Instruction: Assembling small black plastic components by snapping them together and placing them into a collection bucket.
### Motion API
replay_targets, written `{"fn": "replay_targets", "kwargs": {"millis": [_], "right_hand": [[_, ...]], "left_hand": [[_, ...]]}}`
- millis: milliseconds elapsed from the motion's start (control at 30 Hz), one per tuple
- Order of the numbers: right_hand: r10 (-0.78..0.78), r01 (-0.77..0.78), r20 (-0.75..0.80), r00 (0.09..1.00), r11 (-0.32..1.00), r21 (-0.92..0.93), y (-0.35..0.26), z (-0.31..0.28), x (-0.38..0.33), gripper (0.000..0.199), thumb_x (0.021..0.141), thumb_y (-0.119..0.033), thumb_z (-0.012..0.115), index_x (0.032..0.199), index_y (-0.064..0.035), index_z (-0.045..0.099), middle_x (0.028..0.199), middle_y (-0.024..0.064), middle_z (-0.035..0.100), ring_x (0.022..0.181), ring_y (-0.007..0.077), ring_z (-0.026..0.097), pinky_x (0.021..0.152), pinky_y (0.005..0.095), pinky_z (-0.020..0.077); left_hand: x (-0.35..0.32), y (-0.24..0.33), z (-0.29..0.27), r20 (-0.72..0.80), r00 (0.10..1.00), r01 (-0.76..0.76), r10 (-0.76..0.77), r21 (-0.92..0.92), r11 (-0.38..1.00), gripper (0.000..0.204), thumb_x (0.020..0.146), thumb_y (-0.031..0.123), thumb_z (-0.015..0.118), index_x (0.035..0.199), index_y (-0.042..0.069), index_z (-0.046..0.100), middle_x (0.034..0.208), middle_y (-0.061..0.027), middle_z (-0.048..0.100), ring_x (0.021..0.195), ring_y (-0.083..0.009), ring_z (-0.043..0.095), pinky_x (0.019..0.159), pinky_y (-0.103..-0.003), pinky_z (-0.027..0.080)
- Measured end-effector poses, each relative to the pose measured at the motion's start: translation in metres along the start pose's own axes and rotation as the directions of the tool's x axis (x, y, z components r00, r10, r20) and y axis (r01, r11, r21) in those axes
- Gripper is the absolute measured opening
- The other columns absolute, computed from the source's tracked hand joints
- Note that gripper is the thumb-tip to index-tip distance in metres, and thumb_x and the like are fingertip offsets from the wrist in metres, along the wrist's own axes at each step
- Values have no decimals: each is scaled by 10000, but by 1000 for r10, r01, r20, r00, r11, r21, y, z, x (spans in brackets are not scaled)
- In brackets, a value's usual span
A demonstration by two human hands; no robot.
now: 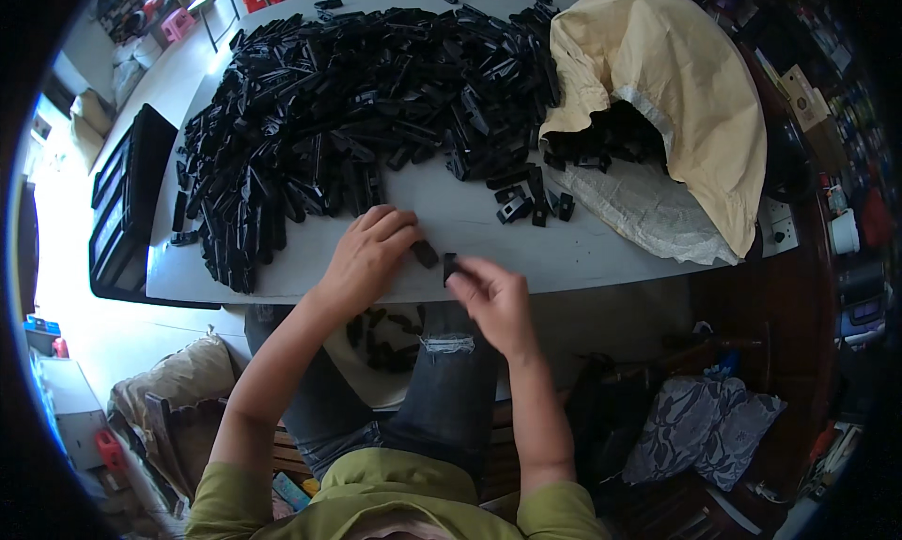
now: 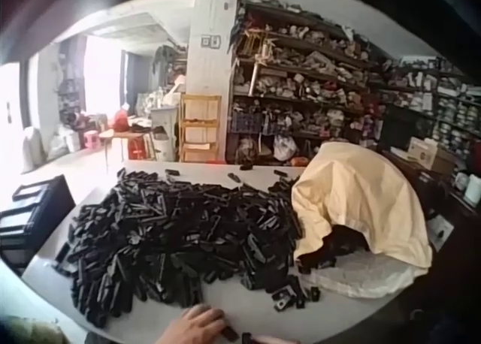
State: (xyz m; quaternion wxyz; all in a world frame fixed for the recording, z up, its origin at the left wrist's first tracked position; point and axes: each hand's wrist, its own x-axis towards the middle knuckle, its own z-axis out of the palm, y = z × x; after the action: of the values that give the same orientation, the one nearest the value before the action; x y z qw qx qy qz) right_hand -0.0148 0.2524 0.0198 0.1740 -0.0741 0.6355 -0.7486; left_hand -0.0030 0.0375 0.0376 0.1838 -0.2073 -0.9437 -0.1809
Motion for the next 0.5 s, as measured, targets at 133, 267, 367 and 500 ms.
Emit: {"fn": "replay_targets", "kwargs": {"millis": [133,267,367,500], "right_hand": [[-256,279,137,957,683,-675,-3,11,-4,274,776,-49,748,1023,32,663,775,67,608,594,109,570,535,247,446],[-387,364,160,908,544,-756,-7,22,-4,238,761,-72,751,986,-19,694,873,71,612,618,184,604,562,300,476],[-399,434,261,879,445,-783,-11,17,-2,256,724,-96,776,962,-30,709,848,84,608,679,252,609,607,332,483],[-341,468,350,873,379,-798,-17,9,-2,270,712,-100,783,963,-26,713,787,80,598,663,247,604,595,342,477]], "left_hand": [[-11,-3,-12,158,987,73,-29,-280,957,329,720,32,708,1040,72,645,1000,-76,602,980,-274,548,845,-378,474],[-23,-7,-10,116,993,79,-33,-414,907,310,704,33,747,1003,50,666,997,-99,618,958,-283,592,828,-383,499],[-26,-9,-7,221,946,323,-238,-559,763,284,694,16,765,963,26,674,987,-110,634,898,-281,624,785,-371,520],[-31,-17,-5,148,978,209,-151,-577,790,242,682,0,773,908,2,686,972,-113,664,894,-277,642,778,-363,529]]}}
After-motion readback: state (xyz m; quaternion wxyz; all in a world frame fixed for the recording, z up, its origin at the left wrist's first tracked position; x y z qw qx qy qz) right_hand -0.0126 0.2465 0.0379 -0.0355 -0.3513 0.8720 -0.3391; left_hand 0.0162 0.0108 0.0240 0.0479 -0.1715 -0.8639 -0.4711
